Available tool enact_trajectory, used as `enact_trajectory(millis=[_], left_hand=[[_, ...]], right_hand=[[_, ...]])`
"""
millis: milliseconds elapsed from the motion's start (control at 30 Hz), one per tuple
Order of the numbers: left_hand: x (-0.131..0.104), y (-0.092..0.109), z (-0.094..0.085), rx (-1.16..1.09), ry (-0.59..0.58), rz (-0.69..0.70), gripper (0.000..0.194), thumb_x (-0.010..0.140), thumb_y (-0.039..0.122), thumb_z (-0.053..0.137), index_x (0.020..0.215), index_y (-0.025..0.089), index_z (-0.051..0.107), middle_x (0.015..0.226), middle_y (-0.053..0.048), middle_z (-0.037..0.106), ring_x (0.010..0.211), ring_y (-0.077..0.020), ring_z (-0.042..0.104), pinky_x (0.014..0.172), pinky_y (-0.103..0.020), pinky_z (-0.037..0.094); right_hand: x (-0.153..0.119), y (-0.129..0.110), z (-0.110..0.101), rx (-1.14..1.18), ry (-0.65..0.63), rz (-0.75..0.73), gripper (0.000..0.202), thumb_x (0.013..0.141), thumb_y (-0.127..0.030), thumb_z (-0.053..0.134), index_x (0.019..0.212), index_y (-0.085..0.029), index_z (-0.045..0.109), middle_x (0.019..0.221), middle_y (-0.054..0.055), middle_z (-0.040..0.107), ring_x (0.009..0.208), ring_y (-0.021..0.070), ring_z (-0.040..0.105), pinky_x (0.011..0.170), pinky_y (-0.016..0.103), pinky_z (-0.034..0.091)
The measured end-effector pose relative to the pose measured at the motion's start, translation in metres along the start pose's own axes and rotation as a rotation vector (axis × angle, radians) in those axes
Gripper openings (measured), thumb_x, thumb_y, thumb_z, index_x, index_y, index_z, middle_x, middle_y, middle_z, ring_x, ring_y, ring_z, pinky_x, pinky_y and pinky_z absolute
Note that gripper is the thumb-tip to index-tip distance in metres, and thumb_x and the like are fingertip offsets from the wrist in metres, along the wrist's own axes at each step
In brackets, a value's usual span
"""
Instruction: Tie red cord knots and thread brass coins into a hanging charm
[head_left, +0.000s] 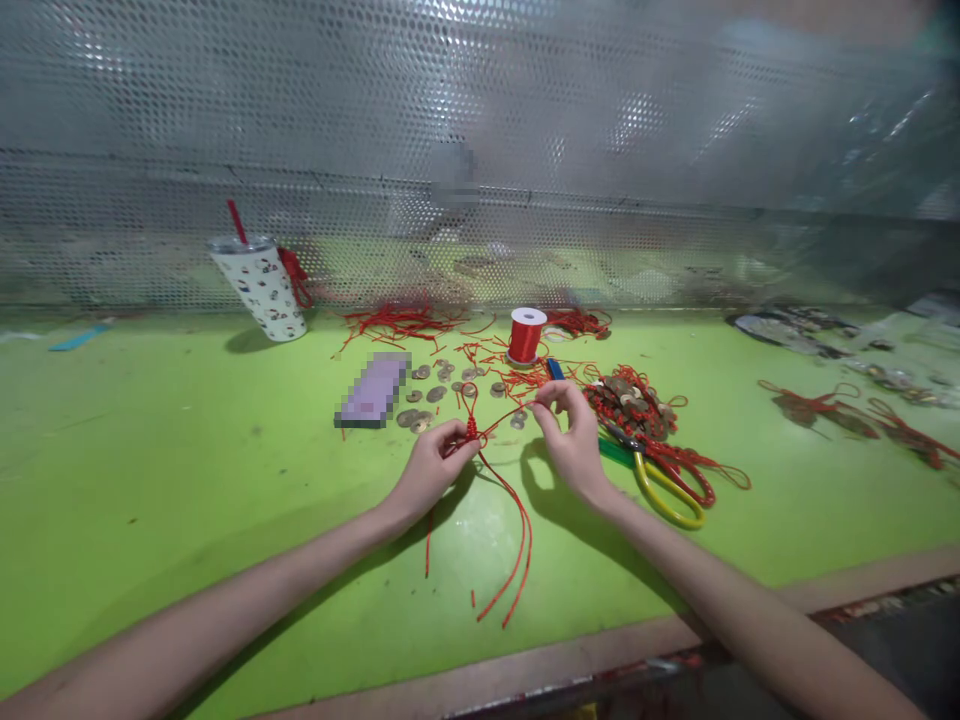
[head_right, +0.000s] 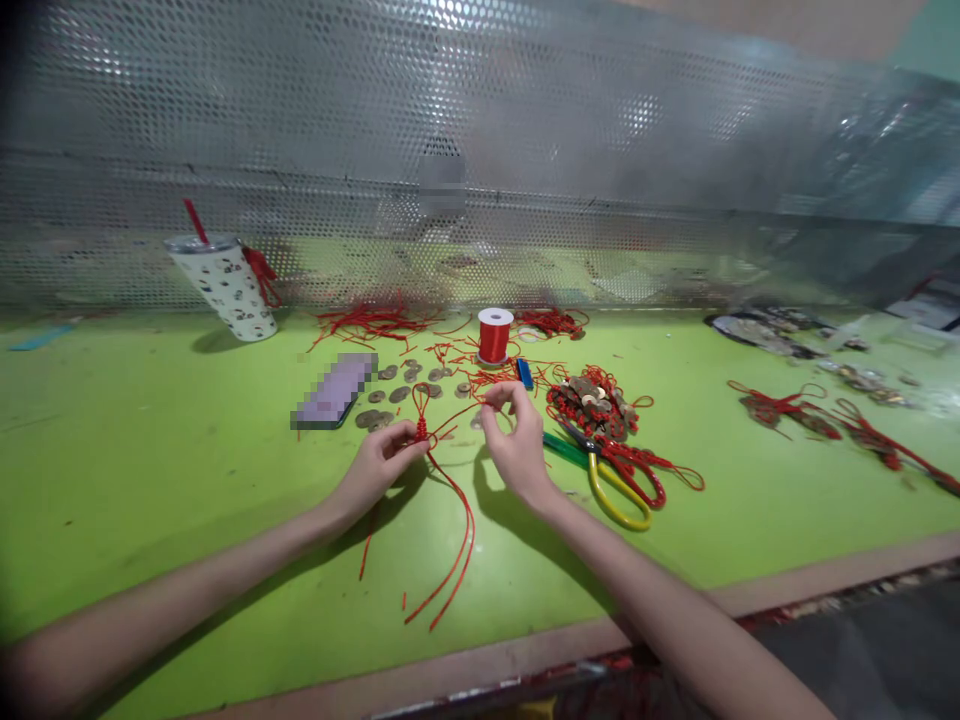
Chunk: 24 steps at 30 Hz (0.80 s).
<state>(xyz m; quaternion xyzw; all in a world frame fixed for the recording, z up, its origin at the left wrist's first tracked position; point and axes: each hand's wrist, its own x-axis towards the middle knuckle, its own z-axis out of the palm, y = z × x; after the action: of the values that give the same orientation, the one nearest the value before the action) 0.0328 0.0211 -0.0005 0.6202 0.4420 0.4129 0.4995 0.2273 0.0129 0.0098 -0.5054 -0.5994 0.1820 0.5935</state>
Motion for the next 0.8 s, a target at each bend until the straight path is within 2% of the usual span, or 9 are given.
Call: enact_trajectory(millis=[200,300,367,467,633,800], left_hand=[[0.001,0.001,0.001,-0.012,-0.008,0.019,0.021,0.078,0.036,0.068,0.070,0.019,0.058,0.063,0.002,0.052,0.058,-0.0132,0.045,0.054,-0.026,0.034],[0.001,0.000,0.000,0.012,-0.001,0.059,0.021,0.079,0.035,0.068,0.071,0.018,0.058,0.067,0.002,0.054,0.061,-0.0134,0.047,0.056,-0.026,0.035],[0.000,0.000,0.000,0.041,-0.013,0.086,0.020,0.081,0.035,0.067,0.073,0.018,0.058,0.067,0.002,0.054,0.062,-0.0131,0.047,0.057,-0.026,0.035],[-0.001,0.001,0.000,0.096,-0.083,0.107,0.016,0.083,0.032,0.064,0.076,0.018,0.059,0.065,0.003,0.052,0.059,-0.0121,0.045,0.056,-0.025,0.033],[0.000,0.008,-0.003,0.163,-0.246,0.102,0.011,0.081,0.027,0.064,0.075,0.018,0.066,0.058,0.005,0.047,0.053,-0.0110,0.040,0.050,-0.024,0.030],[0.008,0.015,-0.013,0.077,-0.212,0.065,0.011,0.078,0.031,0.068,0.077,0.021,0.073,0.063,-0.001,0.059,0.056,-0.0134,0.047,0.049,-0.024,0.033]], right_hand=[[-0.005,-0.005,-0.005,-0.017,-0.049,-0.163,0.014,0.084,-0.018,0.049,0.095,-0.024,0.055,0.094,0.006,0.061,0.092,0.0244,0.057,0.085,0.042,0.046],[-0.010,-0.008,-0.003,-0.036,-0.150,-0.263,0.019,0.086,-0.017,0.045,0.100,-0.024,0.056,0.101,0.007,0.063,0.100,0.0258,0.058,0.089,0.045,0.047],[-0.015,-0.010,0.002,-0.049,-0.259,-0.272,0.019,0.090,-0.019,0.045,0.105,-0.023,0.056,0.105,0.009,0.063,0.103,0.0258,0.059,0.091,0.045,0.047],[-0.025,-0.010,0.012,-0.090,-0.388,-0.187,0.016,0.096,-0.024,0.049,0.111,-0.022,0.054,0.110,0.011,0.064,0.105,0.0261,0.060,0.093,0.046,0.047],[-0.030,-0.007,0.020,-0.090,-0.431,-0.070,0.008,0.097,-0.027,0.050,0.102,-0.022,0.055,0.096,0.007,0.066,0.086,0.0222,0.061,0.079,0.039,0.049],[-0.025,-0.007,0.020,0.104,-0.446,0.157,0.016,0.096,-0.037,0.053,0.100,-0.022,0.059,0.071,-0.002,0.057,0.063,0.0159,0.053,0.058,0.029,0.042]])
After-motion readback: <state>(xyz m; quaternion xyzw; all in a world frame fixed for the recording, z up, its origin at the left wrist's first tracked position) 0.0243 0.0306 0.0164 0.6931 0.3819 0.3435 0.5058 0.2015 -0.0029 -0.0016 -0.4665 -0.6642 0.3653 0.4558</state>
